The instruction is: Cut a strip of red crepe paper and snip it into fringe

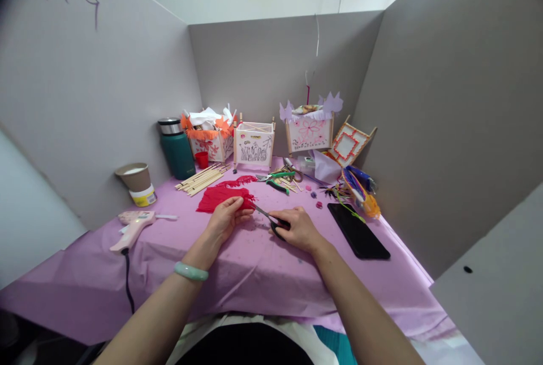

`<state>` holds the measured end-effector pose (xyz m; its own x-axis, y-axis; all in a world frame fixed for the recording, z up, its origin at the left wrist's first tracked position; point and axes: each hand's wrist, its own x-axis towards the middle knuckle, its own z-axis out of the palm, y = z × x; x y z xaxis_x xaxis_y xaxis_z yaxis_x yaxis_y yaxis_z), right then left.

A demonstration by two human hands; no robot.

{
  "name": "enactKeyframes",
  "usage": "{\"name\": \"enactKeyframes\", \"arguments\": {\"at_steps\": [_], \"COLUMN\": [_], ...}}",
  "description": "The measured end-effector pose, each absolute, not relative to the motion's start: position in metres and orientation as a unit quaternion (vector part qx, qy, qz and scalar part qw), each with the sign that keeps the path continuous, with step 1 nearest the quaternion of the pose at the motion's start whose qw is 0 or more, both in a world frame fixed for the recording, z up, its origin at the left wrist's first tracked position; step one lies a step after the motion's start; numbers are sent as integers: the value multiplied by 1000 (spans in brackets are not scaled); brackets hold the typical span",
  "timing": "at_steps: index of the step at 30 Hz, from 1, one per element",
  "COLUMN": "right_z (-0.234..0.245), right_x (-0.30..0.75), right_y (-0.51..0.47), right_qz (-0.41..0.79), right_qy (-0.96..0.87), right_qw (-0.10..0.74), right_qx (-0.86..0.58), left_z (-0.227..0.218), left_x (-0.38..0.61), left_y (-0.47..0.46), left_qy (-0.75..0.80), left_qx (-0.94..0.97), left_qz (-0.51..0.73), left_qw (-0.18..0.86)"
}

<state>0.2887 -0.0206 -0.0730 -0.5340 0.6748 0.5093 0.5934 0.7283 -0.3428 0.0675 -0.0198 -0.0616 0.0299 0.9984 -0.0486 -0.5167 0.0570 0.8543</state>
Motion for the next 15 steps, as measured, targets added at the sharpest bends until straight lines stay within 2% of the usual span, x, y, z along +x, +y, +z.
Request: {"name": "enactKeyframes", "arguments": {"at_steps": [15], "right_z": [-74], "right_x": [288], "right_y": [-20], "right_qz": [61], "right_qy": [-874], "right_qw": [321], "right_qx": [-359], "left_z": [-64], "left_x": [68], "left_y": [-18], "left_qy": [358], "left_qx": [345], "left_qz": [595], "left_qw": [631]}}
